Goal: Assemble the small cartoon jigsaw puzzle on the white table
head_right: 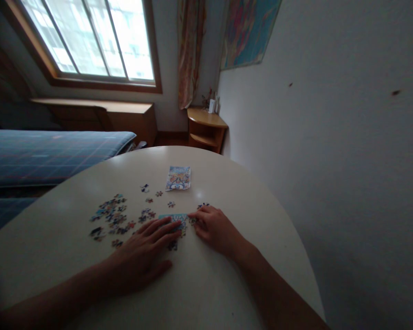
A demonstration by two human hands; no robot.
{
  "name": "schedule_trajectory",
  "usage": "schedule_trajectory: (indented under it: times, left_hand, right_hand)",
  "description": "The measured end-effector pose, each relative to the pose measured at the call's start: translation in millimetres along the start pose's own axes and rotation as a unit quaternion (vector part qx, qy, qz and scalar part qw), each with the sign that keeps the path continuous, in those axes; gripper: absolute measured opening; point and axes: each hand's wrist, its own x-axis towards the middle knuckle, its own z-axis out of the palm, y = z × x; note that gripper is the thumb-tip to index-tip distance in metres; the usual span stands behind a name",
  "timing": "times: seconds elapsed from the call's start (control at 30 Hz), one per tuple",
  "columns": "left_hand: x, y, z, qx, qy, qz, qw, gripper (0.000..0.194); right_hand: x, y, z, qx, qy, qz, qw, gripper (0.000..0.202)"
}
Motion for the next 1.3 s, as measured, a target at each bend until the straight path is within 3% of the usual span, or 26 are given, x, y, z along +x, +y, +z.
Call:
schedule_trajectory:
  times: [0.73, 1.3]
  left_hand:
    - [-1.0, -1.4, 1.9, 0.005, -0.008, -0.001, 1.000, 0.056]
    - [-0.5, -1.1, 0.4, 0.002, -0.007, -0.001, 1.000, 0.055]
  right_hand:
    - [-2.5, -2.1, -4.6, -0.072, -0.034, -0.054, 0.995, 0.039]
    - [-2.2, -2.9, -4.2, -0.066, -0.020, -0.061, 0.996, 0.032]
